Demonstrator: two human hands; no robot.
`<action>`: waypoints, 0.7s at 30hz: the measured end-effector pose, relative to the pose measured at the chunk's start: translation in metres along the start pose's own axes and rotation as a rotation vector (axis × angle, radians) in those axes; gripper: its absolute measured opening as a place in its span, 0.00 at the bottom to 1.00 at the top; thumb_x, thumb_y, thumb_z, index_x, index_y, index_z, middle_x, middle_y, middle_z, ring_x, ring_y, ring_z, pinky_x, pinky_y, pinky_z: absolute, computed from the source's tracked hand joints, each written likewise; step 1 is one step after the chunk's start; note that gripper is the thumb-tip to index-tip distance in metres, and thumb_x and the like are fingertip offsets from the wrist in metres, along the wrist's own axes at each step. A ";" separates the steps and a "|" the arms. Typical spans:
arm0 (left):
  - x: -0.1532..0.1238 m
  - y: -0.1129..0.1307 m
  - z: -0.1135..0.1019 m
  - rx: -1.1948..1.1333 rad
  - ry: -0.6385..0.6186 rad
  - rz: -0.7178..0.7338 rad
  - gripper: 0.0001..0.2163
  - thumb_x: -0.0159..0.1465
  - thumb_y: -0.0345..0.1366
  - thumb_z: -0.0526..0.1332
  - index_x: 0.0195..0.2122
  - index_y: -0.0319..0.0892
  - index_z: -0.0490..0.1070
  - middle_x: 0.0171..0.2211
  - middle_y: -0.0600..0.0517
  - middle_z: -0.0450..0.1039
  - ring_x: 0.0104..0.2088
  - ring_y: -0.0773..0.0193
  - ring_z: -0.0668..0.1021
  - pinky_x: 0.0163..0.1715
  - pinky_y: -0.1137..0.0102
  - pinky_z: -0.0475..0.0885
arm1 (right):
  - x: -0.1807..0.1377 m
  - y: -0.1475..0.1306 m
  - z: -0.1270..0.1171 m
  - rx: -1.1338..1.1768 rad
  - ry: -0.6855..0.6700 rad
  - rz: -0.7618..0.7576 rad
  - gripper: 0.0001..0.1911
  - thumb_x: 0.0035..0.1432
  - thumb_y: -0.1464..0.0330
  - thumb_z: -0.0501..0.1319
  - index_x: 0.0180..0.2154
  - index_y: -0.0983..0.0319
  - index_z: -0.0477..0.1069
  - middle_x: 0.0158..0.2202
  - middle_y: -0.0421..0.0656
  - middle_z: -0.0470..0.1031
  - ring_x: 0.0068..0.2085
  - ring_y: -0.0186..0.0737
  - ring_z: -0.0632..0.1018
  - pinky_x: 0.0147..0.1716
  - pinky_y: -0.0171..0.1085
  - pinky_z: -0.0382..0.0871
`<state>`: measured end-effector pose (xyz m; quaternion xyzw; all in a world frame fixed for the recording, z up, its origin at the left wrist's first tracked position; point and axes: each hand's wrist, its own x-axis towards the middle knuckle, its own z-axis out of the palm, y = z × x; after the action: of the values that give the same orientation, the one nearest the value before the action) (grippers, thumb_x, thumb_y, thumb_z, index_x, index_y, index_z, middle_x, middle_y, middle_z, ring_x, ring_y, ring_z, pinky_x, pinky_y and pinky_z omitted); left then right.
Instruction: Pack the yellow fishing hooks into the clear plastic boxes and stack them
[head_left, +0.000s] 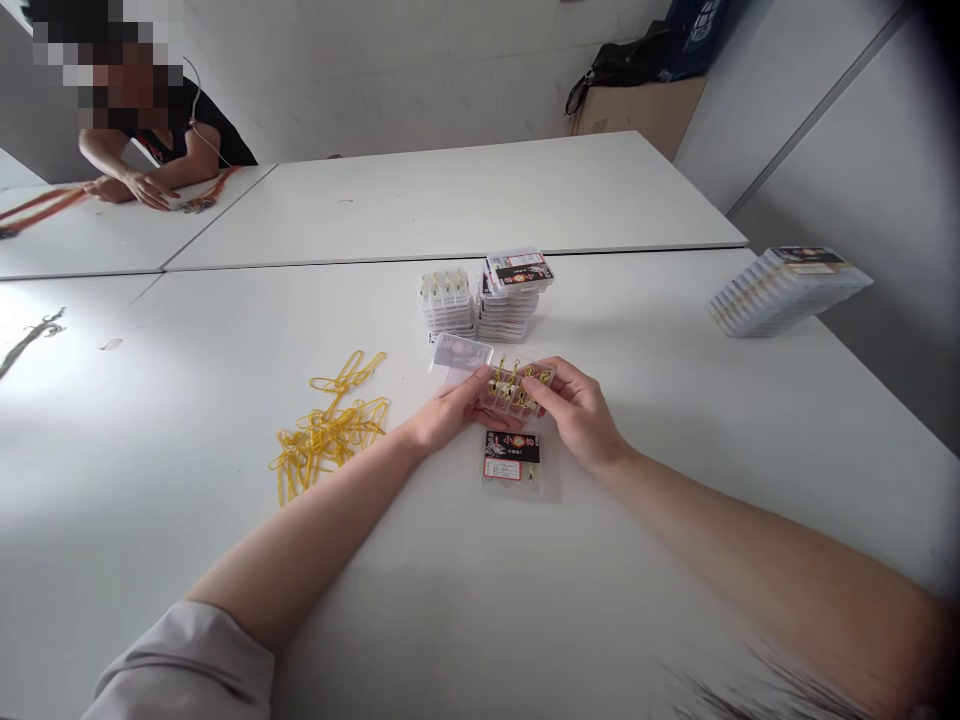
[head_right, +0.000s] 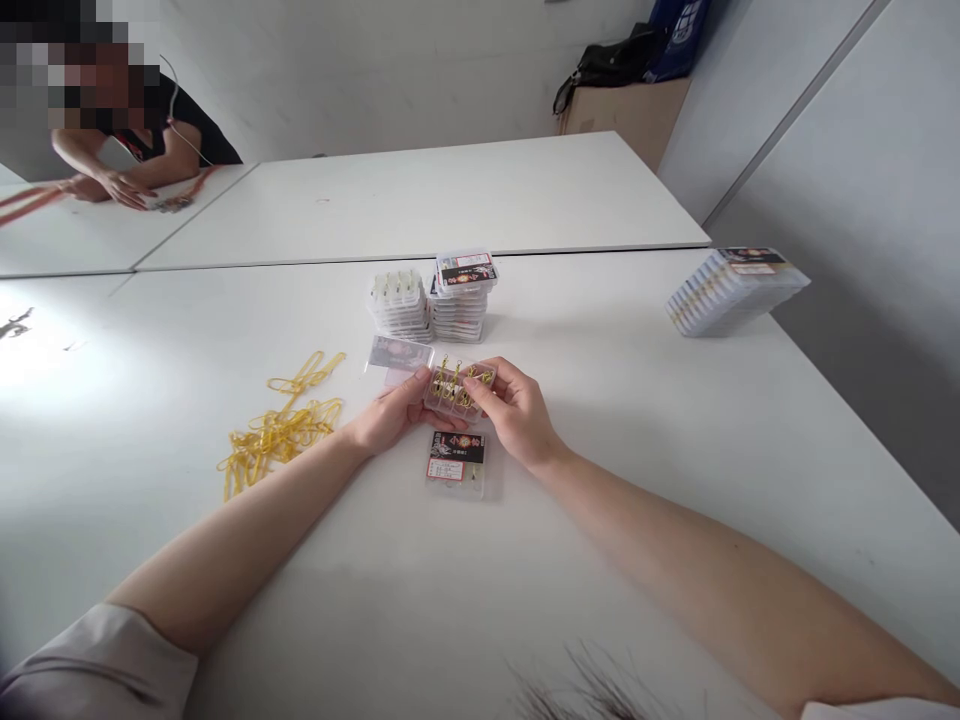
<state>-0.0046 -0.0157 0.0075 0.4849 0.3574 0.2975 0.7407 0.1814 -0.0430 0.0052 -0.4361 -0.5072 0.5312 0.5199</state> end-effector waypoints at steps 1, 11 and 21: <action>0.000 0.000 0.000 0.000 -0.004 0.001 0.32 0.61 0.64 0.59 0.44 0.36 0.78 0.40 0.40 0.83 0.35 0.55 0.84 0.43 0.60 0.78 | 0.000 0.000 0.000 0.000 0.003 -0.001 0.13 0.57 0.56 0.68 0.35 0.59 0.74 0.27 0.38 0.74 0.29 0.34 0.71 0.29 0.35 0.66; -0.004 0.006 0.001 0.007 -0.058 0.008 0.17 0.53 0.45 0.74 0.36 0.36 0.79 0.33 0.45 0.82 0.35 0.58 0.82 0.44 0.62 0.77 | 0.000 -0.002 0.000 -0.014 0.041 0.040 0.17 0.54 0.52 0.69 0.34 0.59 0.74 0.28 0.39 0.74 0.29 0.36 0.72 0.30 0.37 0.68; -0.002 0.003 -0.005 -0.038 -0.009 0.002 0.13 0.55 0.40 0.70 0.36 0.34 0.81 0.37 0.40 0.83 0.39 0.55 0.83 0.45 0.62 0.76 | 0.000 0.001 -0.006 0.009 -0.012 0.028 0.13 0.60 0.57 0.62 0.40 0.58 0.76 0.37 0.42 0.76 0.36 0.37 0.72 0.31 0.35 0.68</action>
<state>-0.0106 -0.0137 0.0095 0.4725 0.3478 0.3028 0.7511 0.1872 -0.0419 0.0032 -0.4378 -0.5017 0.5434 0.5112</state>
